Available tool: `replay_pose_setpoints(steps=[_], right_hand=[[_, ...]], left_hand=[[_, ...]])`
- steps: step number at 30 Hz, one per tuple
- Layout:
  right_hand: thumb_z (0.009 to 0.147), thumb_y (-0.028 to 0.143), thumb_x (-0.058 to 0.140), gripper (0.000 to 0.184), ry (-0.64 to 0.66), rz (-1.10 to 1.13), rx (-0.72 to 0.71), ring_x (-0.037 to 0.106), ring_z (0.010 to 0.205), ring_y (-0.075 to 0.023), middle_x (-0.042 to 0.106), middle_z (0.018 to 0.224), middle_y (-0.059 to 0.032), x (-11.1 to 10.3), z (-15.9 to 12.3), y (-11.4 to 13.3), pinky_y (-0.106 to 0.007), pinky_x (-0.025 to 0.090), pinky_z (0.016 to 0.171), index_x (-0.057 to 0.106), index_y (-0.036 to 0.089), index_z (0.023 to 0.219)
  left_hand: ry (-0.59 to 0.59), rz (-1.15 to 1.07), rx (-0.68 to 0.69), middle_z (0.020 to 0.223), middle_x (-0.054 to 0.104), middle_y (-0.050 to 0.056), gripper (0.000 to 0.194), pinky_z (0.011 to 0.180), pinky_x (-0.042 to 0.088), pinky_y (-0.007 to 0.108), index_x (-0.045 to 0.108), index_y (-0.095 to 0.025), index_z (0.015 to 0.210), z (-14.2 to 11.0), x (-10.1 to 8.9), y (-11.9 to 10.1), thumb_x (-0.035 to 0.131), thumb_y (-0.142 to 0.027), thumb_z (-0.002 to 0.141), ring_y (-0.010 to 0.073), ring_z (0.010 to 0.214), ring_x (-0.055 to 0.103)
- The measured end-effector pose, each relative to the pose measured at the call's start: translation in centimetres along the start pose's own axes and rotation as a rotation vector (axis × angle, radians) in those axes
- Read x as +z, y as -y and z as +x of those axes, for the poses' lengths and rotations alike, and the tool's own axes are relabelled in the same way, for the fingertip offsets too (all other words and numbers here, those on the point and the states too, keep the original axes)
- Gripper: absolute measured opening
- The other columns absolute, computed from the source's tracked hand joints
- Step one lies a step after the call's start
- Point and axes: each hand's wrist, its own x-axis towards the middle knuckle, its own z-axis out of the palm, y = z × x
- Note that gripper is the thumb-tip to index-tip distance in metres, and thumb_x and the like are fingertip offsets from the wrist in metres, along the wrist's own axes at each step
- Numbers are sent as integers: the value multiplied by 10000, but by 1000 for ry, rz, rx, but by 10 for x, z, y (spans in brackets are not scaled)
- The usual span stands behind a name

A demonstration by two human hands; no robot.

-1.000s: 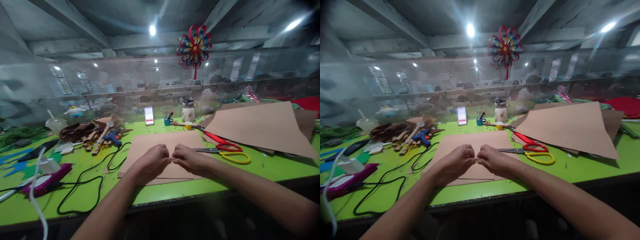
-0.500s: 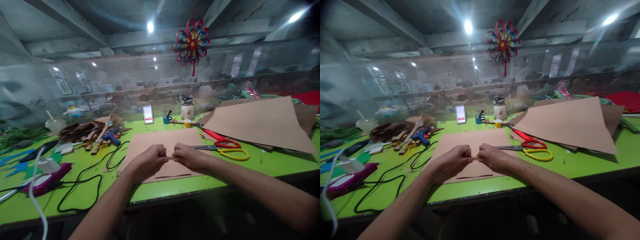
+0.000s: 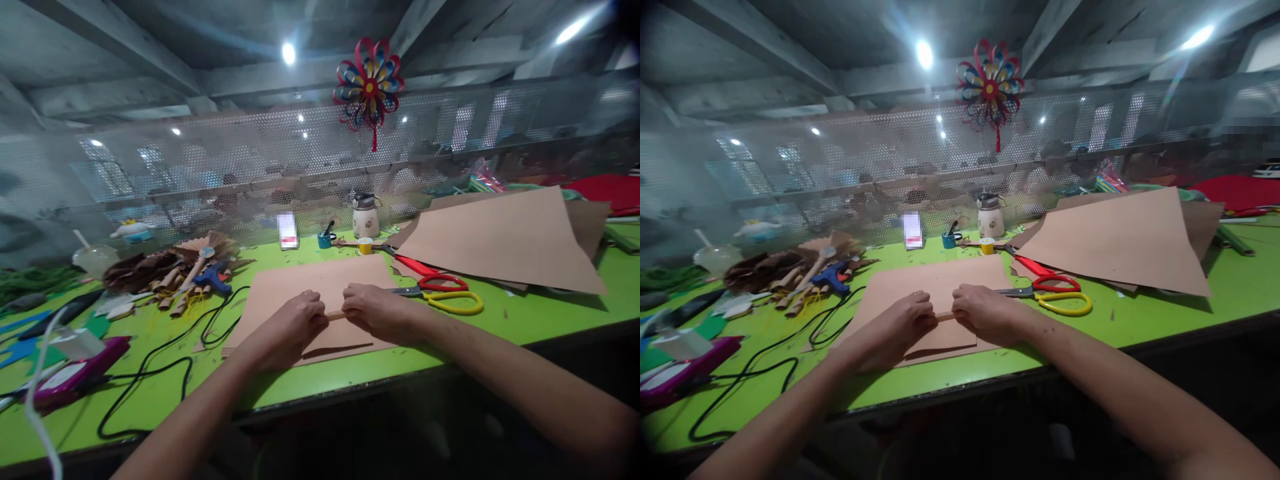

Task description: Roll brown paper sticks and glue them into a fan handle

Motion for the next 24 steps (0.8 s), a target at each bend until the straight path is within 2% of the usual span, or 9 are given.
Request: replay_pose_setpoints(steps=[8,17,24], right_hand=[[915,140,472,184,11,-60,8,487,740,-150,549,843,-66,5,0,-4,-278,366,664,614,144,799],[909,155,463,162,28,-170,-5,486,783,-173,553,851,-83,14,9,-6,-288,362,669,598,136,822],[916,153,463,95,12,14,93,467,751,-142,527,902,-51,3,-3,-3,-258,373,655,540,166,863]], left_hand=[[40,56,-25,848,538,58,205,693,388,286,629,-183,860,10,7,11,467,-282,937,189,810,504],[40,32,14,836,545,77,229,680,391,285,617,-161,739,17,11,8,497,-242,918,183,776,499],[35,-106,-27,825,518,44,186,660,381,273,569,-170,760,10,9,9,475,-221,912,164,746,479]])
